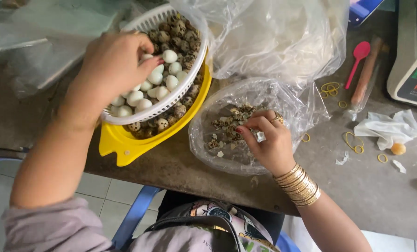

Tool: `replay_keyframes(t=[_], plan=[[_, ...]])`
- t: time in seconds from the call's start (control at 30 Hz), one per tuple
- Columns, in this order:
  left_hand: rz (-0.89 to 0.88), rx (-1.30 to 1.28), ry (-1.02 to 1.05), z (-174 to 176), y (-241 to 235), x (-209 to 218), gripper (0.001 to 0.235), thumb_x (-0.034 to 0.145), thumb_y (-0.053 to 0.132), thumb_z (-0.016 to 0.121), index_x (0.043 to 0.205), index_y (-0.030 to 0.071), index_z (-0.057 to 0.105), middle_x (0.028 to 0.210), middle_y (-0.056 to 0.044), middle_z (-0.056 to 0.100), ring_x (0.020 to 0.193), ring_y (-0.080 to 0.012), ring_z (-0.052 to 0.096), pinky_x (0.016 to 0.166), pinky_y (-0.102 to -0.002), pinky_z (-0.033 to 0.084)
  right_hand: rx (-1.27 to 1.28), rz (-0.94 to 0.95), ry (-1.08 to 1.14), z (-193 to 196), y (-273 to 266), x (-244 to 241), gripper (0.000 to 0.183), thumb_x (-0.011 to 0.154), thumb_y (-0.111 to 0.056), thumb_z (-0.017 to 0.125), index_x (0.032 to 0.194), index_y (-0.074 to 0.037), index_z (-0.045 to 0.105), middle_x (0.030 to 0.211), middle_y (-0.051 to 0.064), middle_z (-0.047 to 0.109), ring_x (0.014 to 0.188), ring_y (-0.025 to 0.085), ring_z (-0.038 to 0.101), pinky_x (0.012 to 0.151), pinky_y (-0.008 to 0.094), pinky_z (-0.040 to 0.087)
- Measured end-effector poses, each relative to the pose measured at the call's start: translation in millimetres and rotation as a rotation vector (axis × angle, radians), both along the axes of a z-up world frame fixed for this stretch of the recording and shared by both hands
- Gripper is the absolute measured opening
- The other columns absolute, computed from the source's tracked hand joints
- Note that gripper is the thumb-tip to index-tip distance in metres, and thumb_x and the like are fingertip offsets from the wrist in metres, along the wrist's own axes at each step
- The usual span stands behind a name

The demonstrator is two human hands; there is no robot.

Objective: The person peels boiled quail eggs by hand, removing the shells and placing the peeled eggs into a white colander. The discarded shells are dropped into a plastic bag on the table.

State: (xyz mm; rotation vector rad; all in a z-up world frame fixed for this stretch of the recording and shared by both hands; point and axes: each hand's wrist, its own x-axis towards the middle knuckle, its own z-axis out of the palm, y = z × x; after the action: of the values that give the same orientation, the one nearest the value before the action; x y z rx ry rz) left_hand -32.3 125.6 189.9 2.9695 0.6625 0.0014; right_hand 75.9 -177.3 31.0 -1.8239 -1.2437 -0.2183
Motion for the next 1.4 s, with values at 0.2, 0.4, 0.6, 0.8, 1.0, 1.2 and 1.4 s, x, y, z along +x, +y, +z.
replay_keyframes(t=[0.2,0.4,0.6,0.8,1.0,1.2,1.4], plan=[[-0.077,-0.041,-0.151,-39,46,101,0.026,0.094,0.029,0.074,0.118,0.019,0.075,0.101,-0.005,0.077,0.096,-0.0279,0.069,0.100,-0.064,0.038,0.004,-0.021,0.023,-5,-2,3,0.009,0.098,-0.012,0.071,0.102,-0.004,0.067,0.103,0.009,0.065,0.075,0.018,0.065,0.068,0.029,0.058],[-0.328,0.082,-0.351,-104,109,147,0.012,0.078,0.015,0.078,0.089,0.012,0.073,0.087,-0.012,0.074,0.081,-0.0345,0.069,0.079,-0.045,0.052,0.040,-0.004,0.021,-1,-4,7,0.006,0.099,-0.007,0.068,0.102,-0.003,0.066,0.103,0.011,0.065,0.078,0.020,0.070,0.069,0.030,0.062],[-0.430,0.101,-0.491,-13,-12,45,0.010,0.105,-0.002,0.072,0.100,-0.003,0.063,0.093,-0.022,0.067,0.081,-0.0412,0.062,0.070,-0.053,0.045,0.081,-0.028,0.054,-9,-8,12,0.020,0.100,0.002,0.069,0.119,-0.001,0.064,0.104,0.011,0.063,0.075,0.017,0.067,0.065,0.030,0.057],[-0.771,-0.243,-0.448,-98,-130,-36,0.029,0.086,0.001,0.082,0.114,0.003,0.072,0.106,-0.011,0.072,0.090,-0.0217,0.071,0.084,-0.033,0.058,0.148,-0.056,0.175,6,-8,10,0.016,0.104,0.001,0.065,0.119,-0.003,0.059,0.092,0.008,0.067,0.076,0.018,0.063,0.074,0.032,0.053],[-0.532,-0.606,-0.361,-119,-133,-21,0.020,0.089,-0.002,0.071,0.109,0.001,0.074,0.097,-0.017,0.069,0.084,-0.0294,0.072,0.072,-0.035,0.062,0.275,-0.002,0.108,-7,-4,18,0.011,0.100,-0.002,0.069,0.111,-0.001,0.070,0.086,0.010,0.065,0.070,0.025,0.065,0.067,0.034,0.055],[-0.299,-1.496,-0.615,-150,-136,18,0.037,0.093,0.005,0.073,0.127,-0.003,0.061,0.117,-0.015,0.067,0.101,-0.0185,0.070,0.084,-0.029,0.065,0.276,0.068,0.040,-12,-7,16,0.012,0.096,-0.002,0.070,0.108,-0.002,0.072,0.090,0.012,0.068,0.076,0.031,0.068,0.071,0.039,0.056],[-0.250,-1.846,-0.590,-187,-130,34,0.029,0.092,0.004,0.071,0.119,-0.003,0.063,0.100,-0.020,0.070,0.088,-0.0266,0.074,0.078,-0.039,0.068,0.189,0.037,0.009,-22,-4,20,0.008,0.096,-0.002,0.069,0.104,-0.002,0.071,0.086,0.014,0.067,0.071,0.034,0.069,0.065,0.040,0.057]])
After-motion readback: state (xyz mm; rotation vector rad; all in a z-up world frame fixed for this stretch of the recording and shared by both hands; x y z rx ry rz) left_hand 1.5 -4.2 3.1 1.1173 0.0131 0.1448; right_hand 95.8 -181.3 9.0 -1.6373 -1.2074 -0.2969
